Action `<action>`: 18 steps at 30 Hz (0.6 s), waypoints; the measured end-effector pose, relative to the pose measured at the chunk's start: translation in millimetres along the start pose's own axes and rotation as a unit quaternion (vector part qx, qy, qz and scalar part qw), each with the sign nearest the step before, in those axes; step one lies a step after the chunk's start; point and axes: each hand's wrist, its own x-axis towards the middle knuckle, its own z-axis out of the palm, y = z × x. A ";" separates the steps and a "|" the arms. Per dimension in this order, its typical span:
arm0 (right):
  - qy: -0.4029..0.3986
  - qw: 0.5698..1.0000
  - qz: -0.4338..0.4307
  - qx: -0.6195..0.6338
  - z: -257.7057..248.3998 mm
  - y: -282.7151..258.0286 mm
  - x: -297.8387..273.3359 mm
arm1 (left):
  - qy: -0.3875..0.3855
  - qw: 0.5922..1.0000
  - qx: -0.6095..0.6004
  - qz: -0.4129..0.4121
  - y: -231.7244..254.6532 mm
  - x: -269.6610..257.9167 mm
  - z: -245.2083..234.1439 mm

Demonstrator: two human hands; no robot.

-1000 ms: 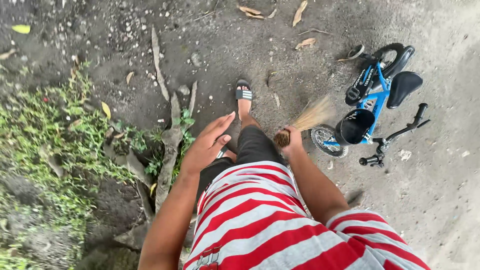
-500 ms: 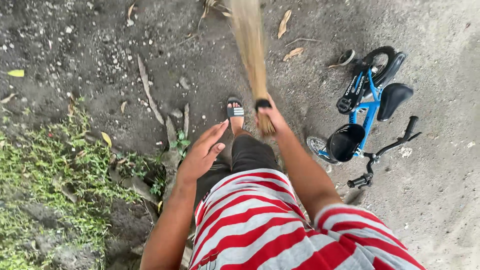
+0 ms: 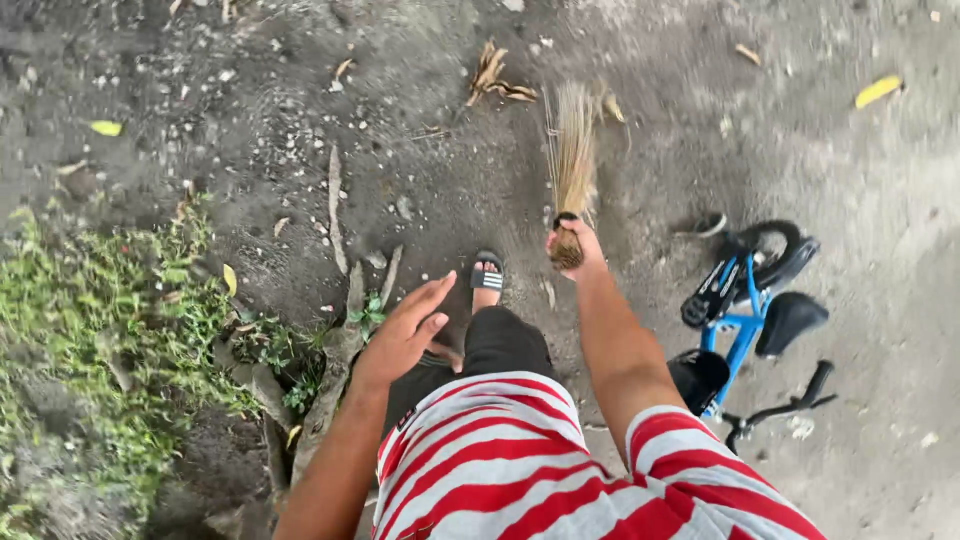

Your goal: The recorder is sweeping dry leaves and debris in an outdoor yard using a broom made of sticks.

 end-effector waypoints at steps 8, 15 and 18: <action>-0.017 0.969 -0.063 -0.237 150.1 108.1 -61.9 | 0.122 0.989 -0.047 -0.067 -37.8 -36.3 -23.9; -0.211 0.827 0.049 -0.518 225.0 232.8 -151.6 | 0.313 0.904 -0.252 -0.149 -150.7 -86.8 -44.4; -0.295 0.702 0.066 -0.645 262.5 284.6 -192.4 | 0.407 0.769 -0.471 -0.146 -179.6 -119.3 -70.7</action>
